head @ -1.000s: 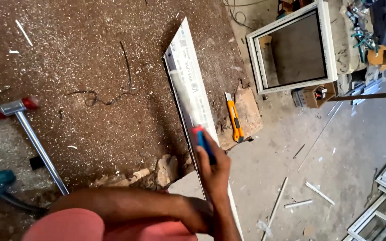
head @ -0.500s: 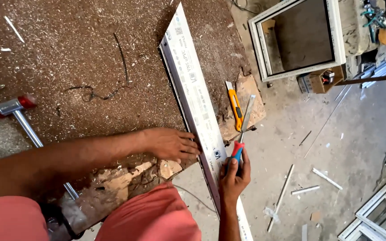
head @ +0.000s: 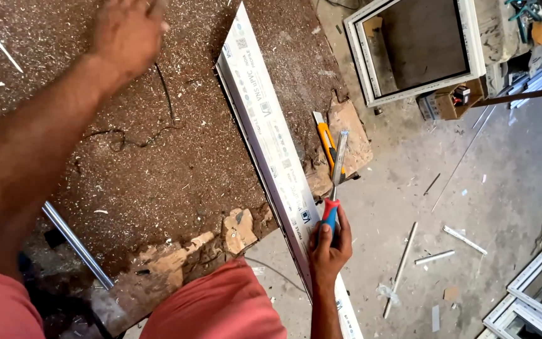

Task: The recorder measures, marks, and cuts a PVC profile using a utility knife, chisel, and saw blade to prepare it for fabrication.

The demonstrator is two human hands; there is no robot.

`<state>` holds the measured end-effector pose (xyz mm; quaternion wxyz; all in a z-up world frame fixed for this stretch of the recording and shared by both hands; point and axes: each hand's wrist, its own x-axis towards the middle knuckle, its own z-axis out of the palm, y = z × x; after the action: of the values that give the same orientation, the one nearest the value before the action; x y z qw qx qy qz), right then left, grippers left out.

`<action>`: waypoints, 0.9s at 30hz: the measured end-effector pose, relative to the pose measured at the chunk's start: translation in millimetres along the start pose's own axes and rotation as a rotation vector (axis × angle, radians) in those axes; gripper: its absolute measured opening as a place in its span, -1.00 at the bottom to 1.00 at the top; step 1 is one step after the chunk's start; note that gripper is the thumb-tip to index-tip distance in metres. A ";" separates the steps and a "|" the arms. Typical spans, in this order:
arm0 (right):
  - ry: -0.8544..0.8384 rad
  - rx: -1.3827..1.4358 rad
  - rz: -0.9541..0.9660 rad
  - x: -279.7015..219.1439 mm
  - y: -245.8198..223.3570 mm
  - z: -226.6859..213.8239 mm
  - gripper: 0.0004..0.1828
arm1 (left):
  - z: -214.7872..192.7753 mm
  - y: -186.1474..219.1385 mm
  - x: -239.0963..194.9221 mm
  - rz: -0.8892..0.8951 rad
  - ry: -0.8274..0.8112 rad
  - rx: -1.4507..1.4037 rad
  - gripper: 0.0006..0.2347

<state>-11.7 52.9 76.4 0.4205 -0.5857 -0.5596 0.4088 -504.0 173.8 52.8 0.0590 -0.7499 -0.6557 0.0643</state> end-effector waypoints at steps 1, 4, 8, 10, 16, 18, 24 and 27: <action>-0.003 -0.008 -0.009 0.0 0.4 -0.6 -0.46 | -21.6 -6.8 -3.0 -0.180 -0.056 -0.128 -0.54; -0.008 0.057 -0.004 4.5 7.7 -1.0 -0.45 | 27.0 15.8 -3.2 0.069 0.056 -0.126 -0.54; 0.032 0.175 0.147 0.0 -5.5 -5.1 -0.41 | 25.0 79.7 -9.2 0.484 -0.035 -0.364 -0.60; 0.011 0.378 0.172 -5.9 -6.8 -7.4 -0.38 | 45.7 91.2 -7.2 0.658 0.068 -0.280 -0.51; -0.243 0.308 0.314 -24.3 -25.0 -3.5 -0.56 | 69.8 17.8 17.3 -0.005 0.230 -0.192 -0.51; -0.276 0.097 0.310 -19.0 -45.9 11.5 -0.56 | 31.5 8.6 20.8 -0.133 0.187 -0.331 -0.57; -0.460 -0.516 0.011 4.8 -97.1 67.3 -0.42 | 42.6 20.9 37.5 -0.237 0.175 -0.778 -0.65; -0.510 -0.587 -0.166 18.8 -96.8 91.5 -0.40 | 71.5 23.4 46.1 -0.061 0.343 -0.746 -0.62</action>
<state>-128.0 76.8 139.7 0.1144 -0.5132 -0.7846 0.3285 -487.5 216.6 -22.5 -0.1067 -0.7000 -0.6365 -0.3056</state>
